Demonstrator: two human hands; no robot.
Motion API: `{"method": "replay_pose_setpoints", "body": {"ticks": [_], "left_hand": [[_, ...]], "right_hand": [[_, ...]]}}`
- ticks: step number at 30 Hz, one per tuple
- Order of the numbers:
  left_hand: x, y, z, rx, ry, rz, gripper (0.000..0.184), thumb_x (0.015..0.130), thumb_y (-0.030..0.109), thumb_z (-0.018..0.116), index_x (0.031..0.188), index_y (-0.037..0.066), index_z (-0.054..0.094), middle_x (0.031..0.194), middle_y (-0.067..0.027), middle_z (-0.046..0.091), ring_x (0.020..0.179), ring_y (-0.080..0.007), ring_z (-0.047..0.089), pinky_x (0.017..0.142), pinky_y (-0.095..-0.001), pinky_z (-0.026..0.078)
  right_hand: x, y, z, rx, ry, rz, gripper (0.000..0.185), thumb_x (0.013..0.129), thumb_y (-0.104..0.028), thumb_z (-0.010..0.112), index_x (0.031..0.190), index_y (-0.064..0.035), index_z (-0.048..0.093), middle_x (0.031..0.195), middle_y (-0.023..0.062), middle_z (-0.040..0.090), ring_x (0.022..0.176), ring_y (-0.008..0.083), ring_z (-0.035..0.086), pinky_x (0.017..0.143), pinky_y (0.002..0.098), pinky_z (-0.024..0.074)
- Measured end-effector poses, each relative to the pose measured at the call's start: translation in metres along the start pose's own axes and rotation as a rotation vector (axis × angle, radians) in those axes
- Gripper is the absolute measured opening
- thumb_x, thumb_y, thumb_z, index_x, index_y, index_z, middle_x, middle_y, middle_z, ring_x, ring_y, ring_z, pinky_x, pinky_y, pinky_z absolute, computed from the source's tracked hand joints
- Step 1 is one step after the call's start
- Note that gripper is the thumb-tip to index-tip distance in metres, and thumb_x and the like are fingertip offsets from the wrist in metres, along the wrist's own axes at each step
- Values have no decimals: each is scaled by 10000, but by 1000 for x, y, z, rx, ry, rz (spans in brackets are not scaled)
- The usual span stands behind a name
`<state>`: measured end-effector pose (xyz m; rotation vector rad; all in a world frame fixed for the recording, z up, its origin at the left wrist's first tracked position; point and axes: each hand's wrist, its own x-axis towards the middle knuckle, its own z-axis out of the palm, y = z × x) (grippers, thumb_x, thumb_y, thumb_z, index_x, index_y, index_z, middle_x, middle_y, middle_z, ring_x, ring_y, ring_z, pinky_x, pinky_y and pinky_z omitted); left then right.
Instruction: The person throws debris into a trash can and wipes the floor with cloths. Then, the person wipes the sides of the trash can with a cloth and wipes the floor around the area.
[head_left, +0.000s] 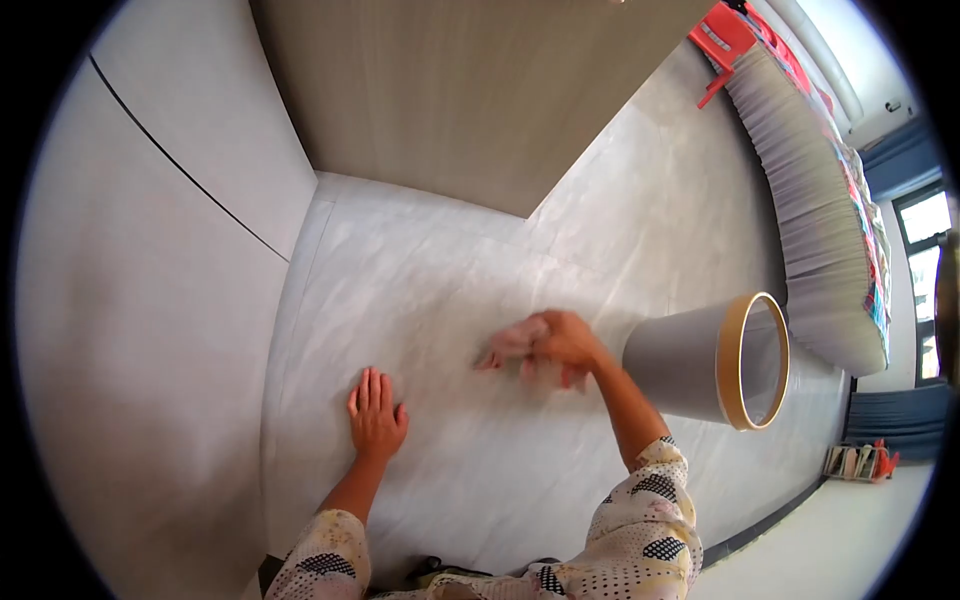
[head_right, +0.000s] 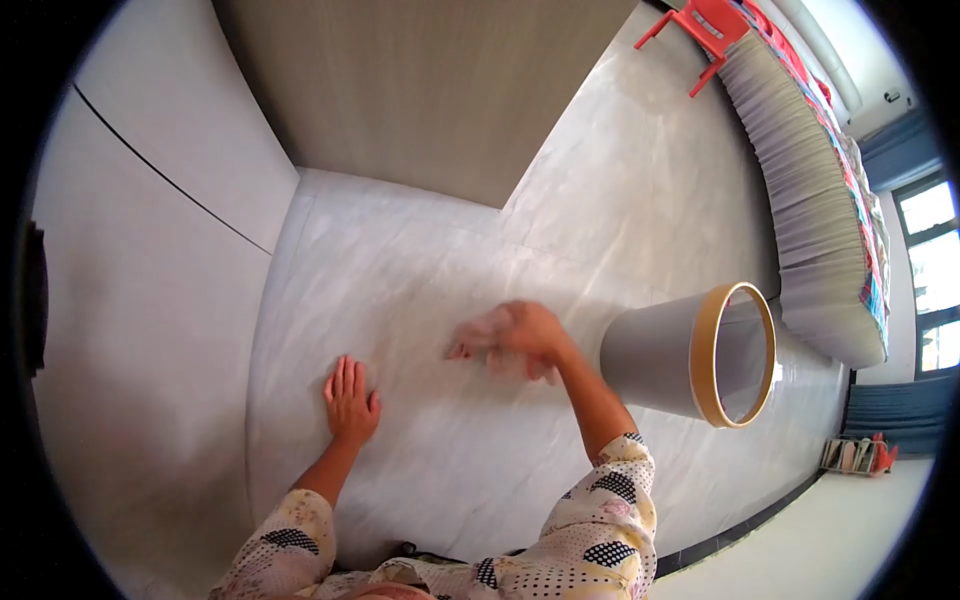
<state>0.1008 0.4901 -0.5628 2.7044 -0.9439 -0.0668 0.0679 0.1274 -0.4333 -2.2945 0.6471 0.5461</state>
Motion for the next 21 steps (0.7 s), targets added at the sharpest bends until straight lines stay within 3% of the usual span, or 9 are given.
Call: {"method": "replay_pose_setpoints", "body": {"ticks": [2,7,10,11,14,17,21], "left_hand": [[-1,1,-3,-4,-1,4,637,829,259,619,1375,0,418,1488,-188,357,1409,-311,292,1101,-481,251],[0,-1,0,-2,-15,8,631,834,261,609,1371,-9,418,1483,-202,357,1411,-319,286,1101,-489,240],[0,-1,-1,-11,-32,6,633,831,258,611,1370,-9,415,1479,-207,360,1409,-322,288,1100,-491,236],[1,-1,0,-16,-41,2,635,830,259,613,1371,-8,413,1478,-207,360,1408,-322,289,1100,-490,236],[-1,-3,1,-11,-31,9,647,825,261,620,1374,-5,406,1480,-205,357,1406,-321,292,1099,-488,237],[0,-2,0,-15,-36,3,656,822,263,624,1377,-7,401,1486,-202,347,1405,-320,292,1098,-490,238],[0,-1,0,-1,-37,12,664,819,257,625,1382,-9,394,1490,-203,338,1408,-322,287,1097,-495,239]], "right_hand": [[16,-1,-15,20,133,-68,518,754,-282,608,1219,-54,603,1176,172,610,1079,301,585,909,386,465],[128,-6,-33,-269,297,-151,721,821,-473,563,1381,-32,456,1434,155,446,1296,300,451,1066,377,376],[177,-3,-14,-226,320,3,690,810,-388,618,1377,-35,447,1384,180,477,1275,324,467,1045,381,393],[189,18,15,-333,614,-137,624,816,-371,605,1321,-25,484,1321,174,529,1193,329,526,999,402,428],[169,22,28,-469,735,-349,512,828,-310,592,1259,-39,534,1257,169,571,1117,329,566,941,413,461],[147,15,-2,-225,134,-123,437,833,-253,586,1226,-62,571,1239,172,576,1101,334,575,909,415,478],[154,31,5,-48,451,-80,433,838,-221,578,1252,-93,580,1208,187,576,1106,351,568,919,419,474]]}}
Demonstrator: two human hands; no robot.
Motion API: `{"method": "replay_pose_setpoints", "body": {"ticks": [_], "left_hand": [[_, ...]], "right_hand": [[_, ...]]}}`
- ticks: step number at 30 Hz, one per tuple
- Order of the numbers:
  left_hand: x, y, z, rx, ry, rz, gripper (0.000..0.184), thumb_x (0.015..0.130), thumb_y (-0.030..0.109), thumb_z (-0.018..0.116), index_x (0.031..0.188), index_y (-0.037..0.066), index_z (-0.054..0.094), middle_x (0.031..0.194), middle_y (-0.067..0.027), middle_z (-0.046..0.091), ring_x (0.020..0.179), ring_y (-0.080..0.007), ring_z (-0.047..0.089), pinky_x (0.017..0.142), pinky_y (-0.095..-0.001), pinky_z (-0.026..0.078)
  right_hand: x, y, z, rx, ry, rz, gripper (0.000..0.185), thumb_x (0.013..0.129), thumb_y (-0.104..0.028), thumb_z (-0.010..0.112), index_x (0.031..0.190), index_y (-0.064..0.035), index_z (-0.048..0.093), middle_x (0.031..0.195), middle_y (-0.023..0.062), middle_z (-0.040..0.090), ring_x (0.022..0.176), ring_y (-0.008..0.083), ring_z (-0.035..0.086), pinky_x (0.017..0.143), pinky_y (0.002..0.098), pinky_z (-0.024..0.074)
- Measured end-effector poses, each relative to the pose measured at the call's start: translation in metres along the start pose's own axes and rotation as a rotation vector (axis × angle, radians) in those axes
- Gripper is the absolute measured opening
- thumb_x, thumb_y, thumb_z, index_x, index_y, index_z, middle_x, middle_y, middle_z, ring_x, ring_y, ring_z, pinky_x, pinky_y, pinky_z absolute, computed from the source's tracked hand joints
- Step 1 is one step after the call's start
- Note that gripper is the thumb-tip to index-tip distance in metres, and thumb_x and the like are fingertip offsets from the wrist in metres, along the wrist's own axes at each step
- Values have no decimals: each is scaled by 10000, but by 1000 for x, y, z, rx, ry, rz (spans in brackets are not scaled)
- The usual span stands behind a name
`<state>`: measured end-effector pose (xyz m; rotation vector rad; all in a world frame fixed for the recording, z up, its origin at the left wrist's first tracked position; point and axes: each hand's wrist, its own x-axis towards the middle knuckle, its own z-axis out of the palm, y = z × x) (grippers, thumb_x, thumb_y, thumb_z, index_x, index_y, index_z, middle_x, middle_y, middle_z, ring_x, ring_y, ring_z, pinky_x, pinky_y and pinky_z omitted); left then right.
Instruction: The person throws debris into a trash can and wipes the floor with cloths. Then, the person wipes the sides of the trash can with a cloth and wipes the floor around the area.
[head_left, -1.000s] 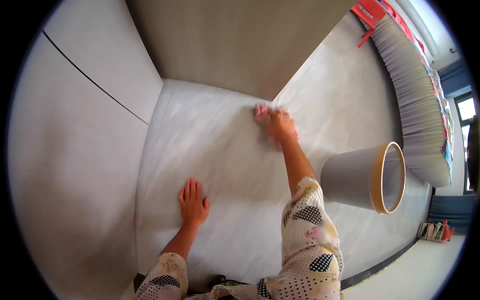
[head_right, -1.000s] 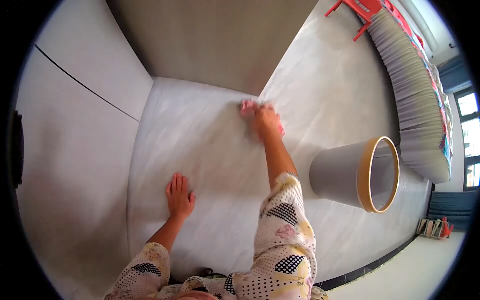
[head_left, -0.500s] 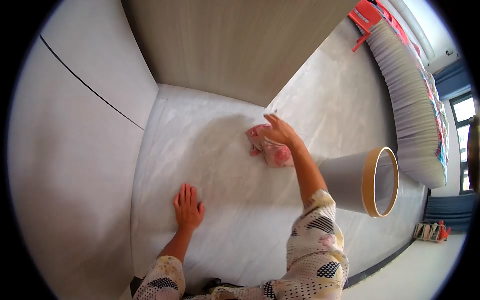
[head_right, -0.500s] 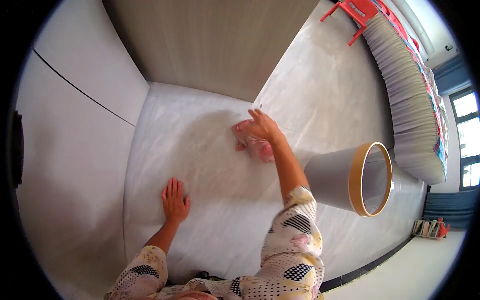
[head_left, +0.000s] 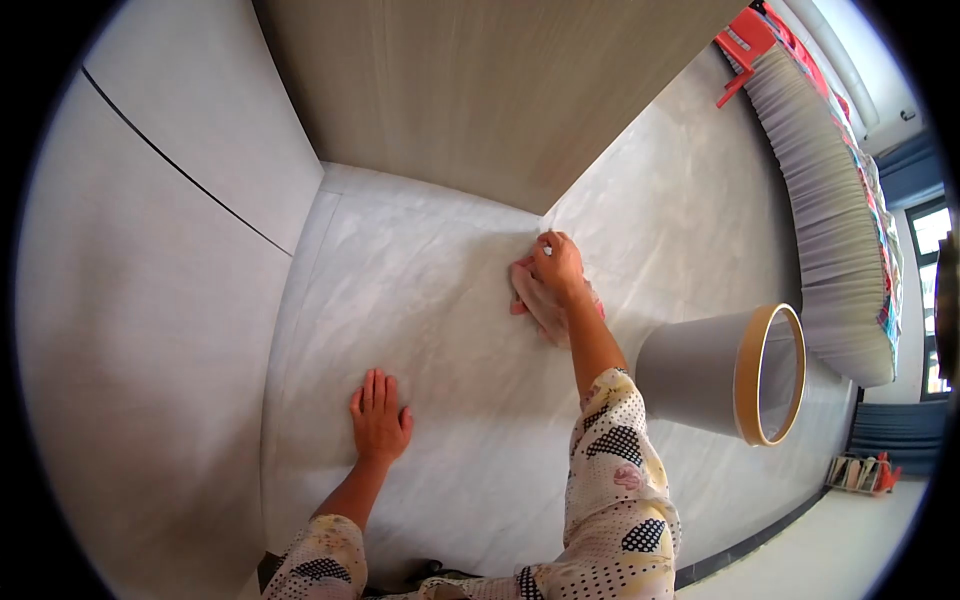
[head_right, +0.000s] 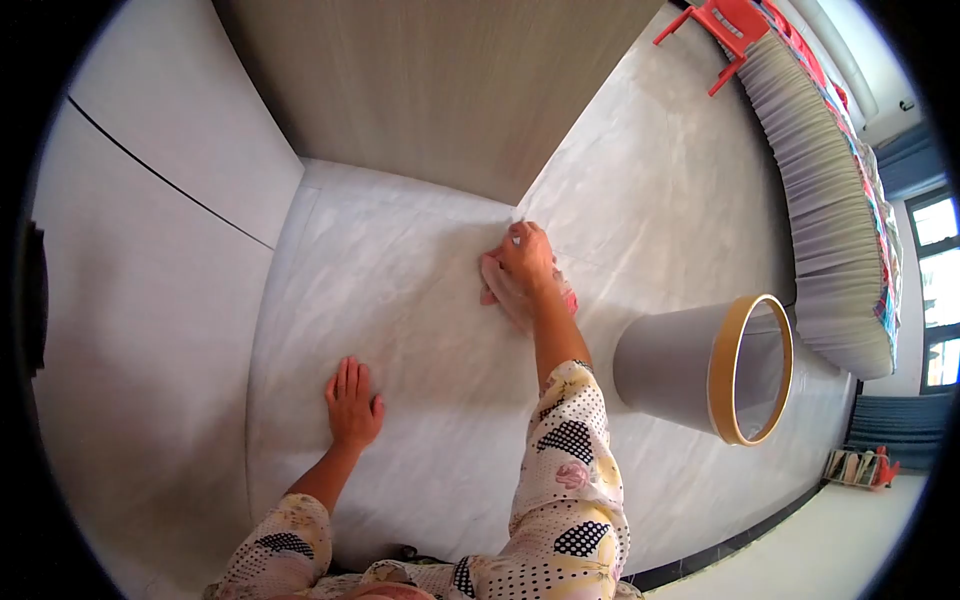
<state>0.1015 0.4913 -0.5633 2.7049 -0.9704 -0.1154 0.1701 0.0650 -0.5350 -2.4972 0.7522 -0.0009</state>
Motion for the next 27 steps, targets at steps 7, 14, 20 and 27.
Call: {"method": "replay_pose_setpoints", "body": {"ticks": [7,14,20,27], "left_hand": [[-1,-1,-1,-22,11,3,651,822,248,618,1382,-6,401,1488,-208,345,1413,-326,278,1103,-494,234],[1,2,-1,-32,2,-21,644,817,240,621,1376,-1,409,1498,-196,337,1415,-311,278,1105,-490,236],[-1,2,1,-8,9,-28,662,807,235,640,1382,4,406,1503,-183,335,1416,-303,278,1110,-485,237],[-1,1,4,18,23,-16,655,812,228,633,1381,-7,409,1501,-181,346,1411,-306,293,1104,-489,250]], "right_hand": [[19,-23,10,-218,118,94,478,866,-236,561,1329,-119,541,1259,163,536,1164,335,533,950,407,471],[-16,-25,1,176,-109,-8,260,846,-225,628,1052,-79,692,1041,120,644,1120,318,561,897,364,486],[-111,-47,-31,-89,-141,-169,405,694,-252,765,1041,-80,647,1173,99,612,1243,307,490,993,410,398],[-127,21,-37,-184,-80,-205,594,604,-232,793,1172,-155,638,1267,78,567,1204,319,508,983,427,429]]}}
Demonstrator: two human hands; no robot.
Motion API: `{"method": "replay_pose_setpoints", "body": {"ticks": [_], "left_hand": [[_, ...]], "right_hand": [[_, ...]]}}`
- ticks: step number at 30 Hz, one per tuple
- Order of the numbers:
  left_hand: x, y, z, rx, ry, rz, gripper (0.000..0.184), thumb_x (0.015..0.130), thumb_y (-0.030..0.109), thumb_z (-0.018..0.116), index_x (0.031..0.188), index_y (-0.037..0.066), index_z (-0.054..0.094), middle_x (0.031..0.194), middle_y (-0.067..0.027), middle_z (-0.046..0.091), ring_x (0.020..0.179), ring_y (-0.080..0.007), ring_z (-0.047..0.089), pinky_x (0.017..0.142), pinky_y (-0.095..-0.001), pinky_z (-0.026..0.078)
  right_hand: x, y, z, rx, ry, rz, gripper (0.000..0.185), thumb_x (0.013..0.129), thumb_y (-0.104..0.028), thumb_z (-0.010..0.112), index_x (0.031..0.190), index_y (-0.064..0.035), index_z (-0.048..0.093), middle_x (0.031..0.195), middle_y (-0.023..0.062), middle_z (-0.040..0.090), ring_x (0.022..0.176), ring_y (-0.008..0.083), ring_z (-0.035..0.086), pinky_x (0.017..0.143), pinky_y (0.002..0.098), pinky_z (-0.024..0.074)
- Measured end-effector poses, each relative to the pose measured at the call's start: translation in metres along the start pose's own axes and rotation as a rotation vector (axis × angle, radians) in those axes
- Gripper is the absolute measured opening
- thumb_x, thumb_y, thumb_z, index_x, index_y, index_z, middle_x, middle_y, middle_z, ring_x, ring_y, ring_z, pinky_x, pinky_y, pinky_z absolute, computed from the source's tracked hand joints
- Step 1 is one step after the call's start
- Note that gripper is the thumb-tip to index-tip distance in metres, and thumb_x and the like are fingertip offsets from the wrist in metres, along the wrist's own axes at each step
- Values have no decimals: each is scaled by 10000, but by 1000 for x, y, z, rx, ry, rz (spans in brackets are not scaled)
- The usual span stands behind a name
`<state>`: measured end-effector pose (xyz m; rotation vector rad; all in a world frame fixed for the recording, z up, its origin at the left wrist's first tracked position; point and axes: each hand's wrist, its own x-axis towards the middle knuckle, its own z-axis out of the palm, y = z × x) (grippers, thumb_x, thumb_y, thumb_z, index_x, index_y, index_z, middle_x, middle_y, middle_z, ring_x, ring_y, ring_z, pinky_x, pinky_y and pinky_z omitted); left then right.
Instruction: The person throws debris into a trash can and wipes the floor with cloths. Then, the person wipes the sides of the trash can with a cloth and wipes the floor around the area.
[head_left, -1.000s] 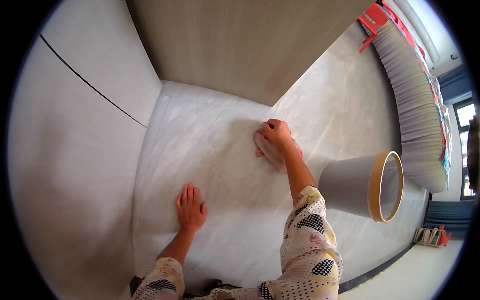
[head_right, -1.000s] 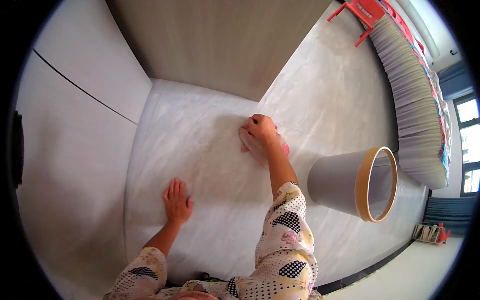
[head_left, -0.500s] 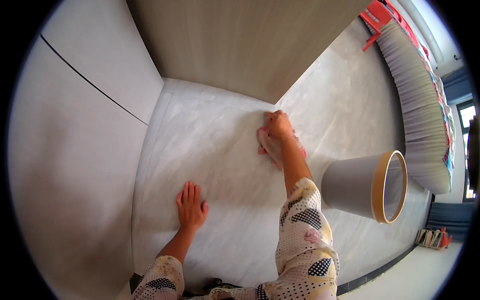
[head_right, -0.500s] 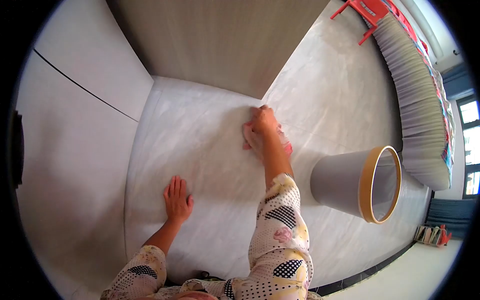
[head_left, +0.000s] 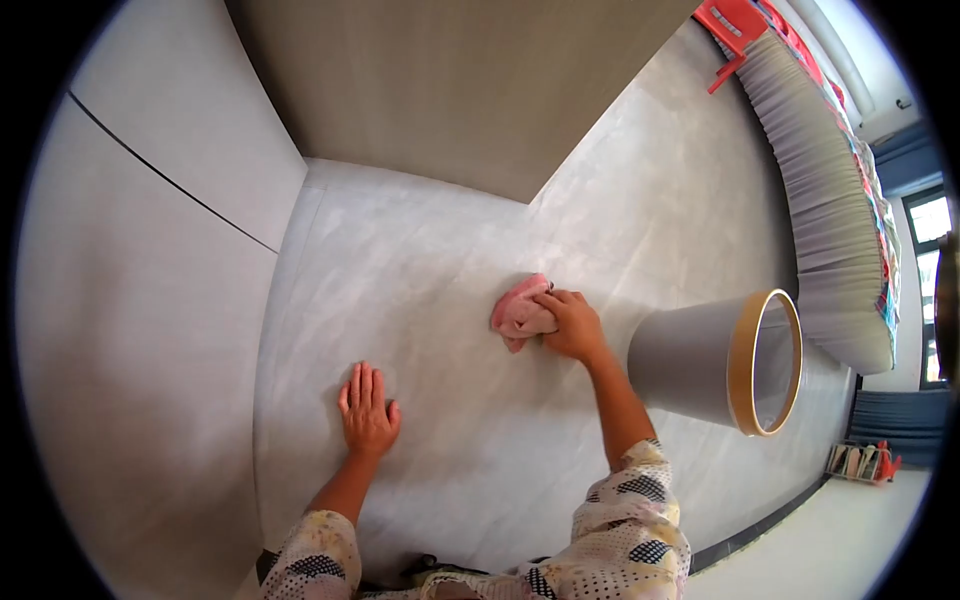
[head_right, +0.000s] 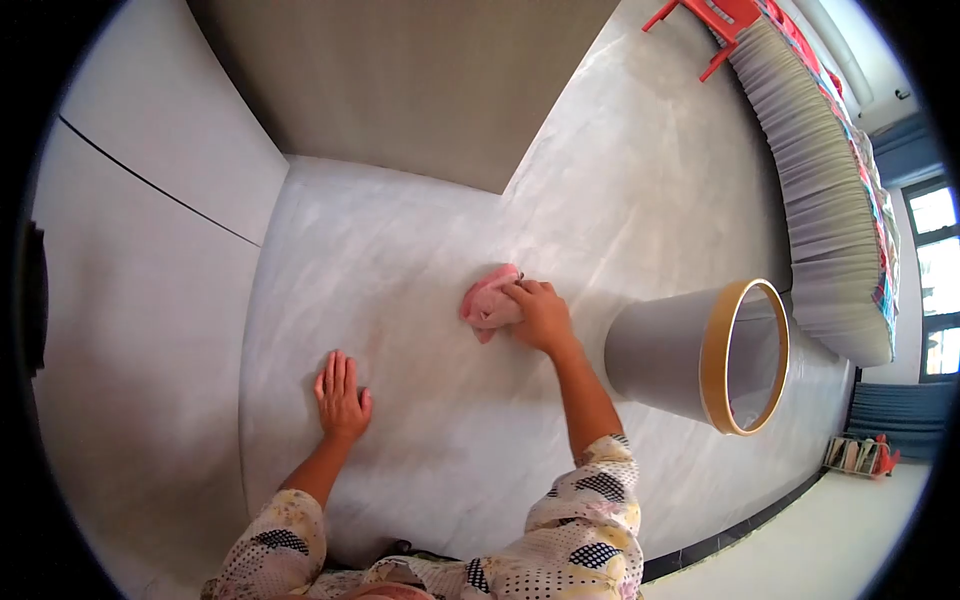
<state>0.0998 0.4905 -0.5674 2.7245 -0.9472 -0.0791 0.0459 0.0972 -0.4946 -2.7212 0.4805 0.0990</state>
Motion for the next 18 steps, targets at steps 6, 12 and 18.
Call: {"method": "replay_pose_setpoints", "body": {"ticks": [6,12,18], "left_hand": [[1,2,-7,-10,-9,8,647,825,234,618,1386,-4,403,1500,-191,341,1416,-306,282,1104,-483,245],[1,1,-3,-35,-45,9,674,813,200,612,1398,-25,365,1503,-207,317,1423,-334,255,1116,-490,210],[1,3,-5,17,-34,15,667,828,236,616,1400,-6,373,1499,-191,333,1420,-317,268,1118,-472,216]], "right_hand": [[60,24,-69,390,167,205,520,654,-144,722,1165,-92,639,1129,137,646,1042,298,622,875,377,505],[149,1,-28,-234,-58,405,599,747,-308,672,1314,-186,526,1290,143,581,1150,332,582,909,529,464],[106,-71,-16,-298,-267,9,457,811,-295,609,1236,-148,531,1308,214,521,1058,374,588,918,557,445]]}}
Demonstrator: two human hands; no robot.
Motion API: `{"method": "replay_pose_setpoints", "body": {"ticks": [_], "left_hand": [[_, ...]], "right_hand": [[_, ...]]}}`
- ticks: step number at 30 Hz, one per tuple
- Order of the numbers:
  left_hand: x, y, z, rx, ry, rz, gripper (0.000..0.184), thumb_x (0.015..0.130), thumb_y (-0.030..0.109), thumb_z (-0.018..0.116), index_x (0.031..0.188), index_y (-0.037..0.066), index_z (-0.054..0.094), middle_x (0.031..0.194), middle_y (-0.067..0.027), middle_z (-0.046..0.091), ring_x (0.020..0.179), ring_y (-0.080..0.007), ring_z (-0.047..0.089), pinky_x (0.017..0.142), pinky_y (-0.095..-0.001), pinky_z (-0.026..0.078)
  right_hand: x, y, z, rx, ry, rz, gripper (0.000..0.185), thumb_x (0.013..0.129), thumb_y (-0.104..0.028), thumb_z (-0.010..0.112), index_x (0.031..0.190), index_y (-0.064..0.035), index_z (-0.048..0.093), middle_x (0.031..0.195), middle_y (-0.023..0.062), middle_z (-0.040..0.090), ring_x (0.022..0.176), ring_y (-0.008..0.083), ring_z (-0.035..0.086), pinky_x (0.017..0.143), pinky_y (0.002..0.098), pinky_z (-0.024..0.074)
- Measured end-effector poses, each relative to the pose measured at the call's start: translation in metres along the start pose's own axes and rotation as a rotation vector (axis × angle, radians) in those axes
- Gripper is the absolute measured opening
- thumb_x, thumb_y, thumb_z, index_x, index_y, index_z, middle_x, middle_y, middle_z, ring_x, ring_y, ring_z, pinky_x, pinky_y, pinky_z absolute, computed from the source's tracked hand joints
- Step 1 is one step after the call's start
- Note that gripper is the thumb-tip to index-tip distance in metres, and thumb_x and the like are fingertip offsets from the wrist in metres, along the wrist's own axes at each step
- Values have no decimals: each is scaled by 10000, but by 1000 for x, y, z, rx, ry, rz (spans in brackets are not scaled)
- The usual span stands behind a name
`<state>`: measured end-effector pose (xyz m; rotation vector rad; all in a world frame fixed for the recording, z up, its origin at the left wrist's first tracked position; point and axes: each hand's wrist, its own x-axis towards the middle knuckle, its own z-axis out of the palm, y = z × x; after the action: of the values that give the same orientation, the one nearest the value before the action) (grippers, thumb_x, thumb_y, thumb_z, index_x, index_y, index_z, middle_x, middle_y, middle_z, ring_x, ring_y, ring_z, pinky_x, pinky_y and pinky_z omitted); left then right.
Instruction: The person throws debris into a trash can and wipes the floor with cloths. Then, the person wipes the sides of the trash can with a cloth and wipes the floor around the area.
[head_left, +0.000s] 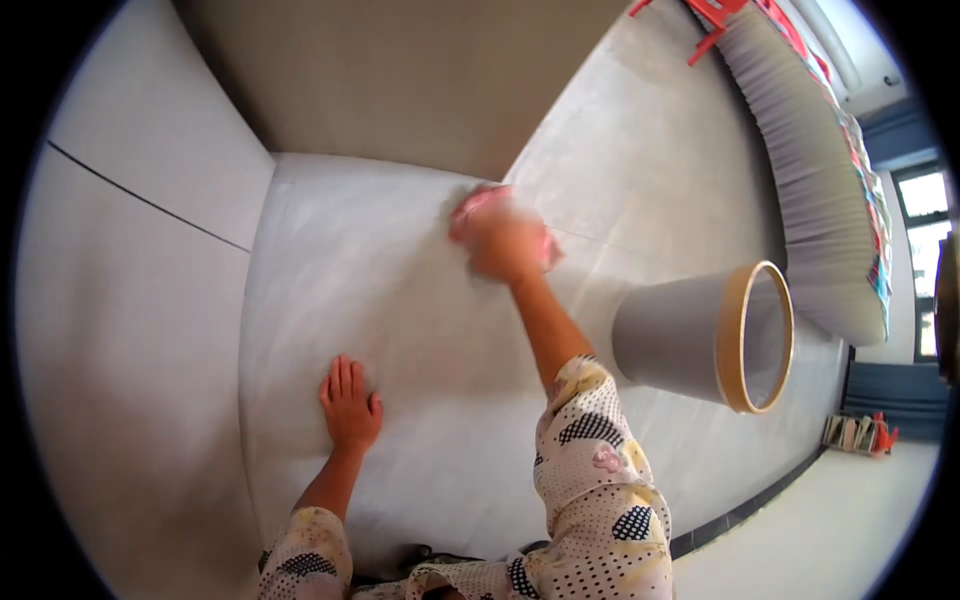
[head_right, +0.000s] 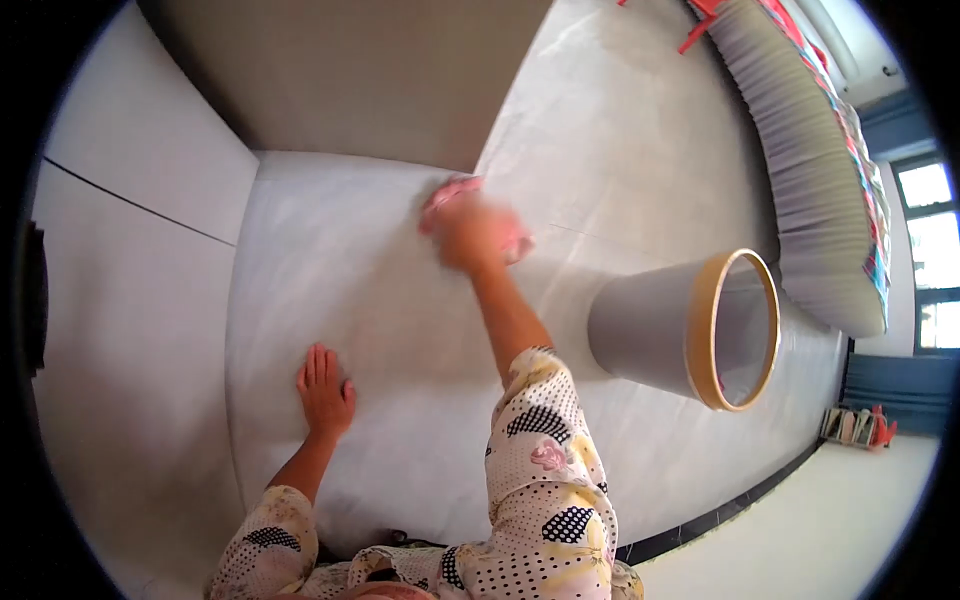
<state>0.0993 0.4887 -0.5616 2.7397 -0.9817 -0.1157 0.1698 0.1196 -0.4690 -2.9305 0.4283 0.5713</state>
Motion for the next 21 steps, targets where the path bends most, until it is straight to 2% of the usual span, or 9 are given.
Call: {"method": "replay_pose_setpoints", "body": {"ticks": [3,7,11,14,15,16,17,19,21], "left_hand": [[0,3,0,21,15,-13,666,823,232,620,1395,-10,380,1499,-190,337,1420,-316,269,1119,-476,220],[-2,2,1,-6,35,-20,651,826,234,617,1386,-17,398,1506,-183,333,1422,-315,269,1118,-481,224],[0,4,2,9,44,-10,639,832,228,612,1383,-22,406,1508,-178,334,1420,-318,275,1118,-484,226],[-2,5,-4,3,35,-10,635,836,217,611,1386,-22,401,1504,-182,338,1415,-320,285,1114,-486,230],[1,6,-5,-2,30,-11,635,837,213,611,1387,-21,399,1503,-184,339,1413,-320,289,1112,-486,232],[2,5,-3,-10,45,8,633,838,211,610,1387,-21,399,1500,-186,342,1411,-321,292,1110,-485,235],[3,3,1,-15,57,19,631,839,209,609,1388,-21,398,1497,-189,346,1409,-321,296,1108,-483,237],[2,0,1,-10,57,24,628,841,206,607,1387,-23,398,1490,-193,355,1404,-322,305,1103,-479,242],[4,0,0,-3,59,24,619,843,204,604,1383,-22,404,1484,-194,364,1399,-321,311,1101,-472,246]], "right_hand": [[-29,-34,82,-4,72,-48,383,807,-222,603,1185,-168,581,1321,188,509,1073,358,578,951,533,437],[-122,-74,45,191,-160,-115,443,774,-231,635,1214,-197,599,1285,132,548,1137,312,564,970,476,444],[-135,14,55,765,-228,-142,472,707,-234,681,1167,-134,645,1116,129,667,1092,290,613,937,390,478],[-100,103,30,615,382,311,408,673,-218,735,1038,-48,670,992,166,699,944,285,665,824,369,517],[-93,117,-5,627,396,460,325,706,-207,703,980,-37,660,955,171,693,907,301,661,784,388,518],[-58,183,37,694,577,459,315,725,-209,668,976,-22,639,942,189,681,884,324,653,769,411,511],[-38,221,52,421,639,511,347,741,-192,626,1034,-6,623,996,211,667,941,341,638,809,413,500],[-35,239,51,190,321,581,496,749,-172,575,1219,-15,556,1186,213,593,1144,371,544,938,432,462],[-43,213,67,65,303,492,546,741,-175,588,1266,-39,526,1241,204,559,1170,370,524,955,430,460]]}}
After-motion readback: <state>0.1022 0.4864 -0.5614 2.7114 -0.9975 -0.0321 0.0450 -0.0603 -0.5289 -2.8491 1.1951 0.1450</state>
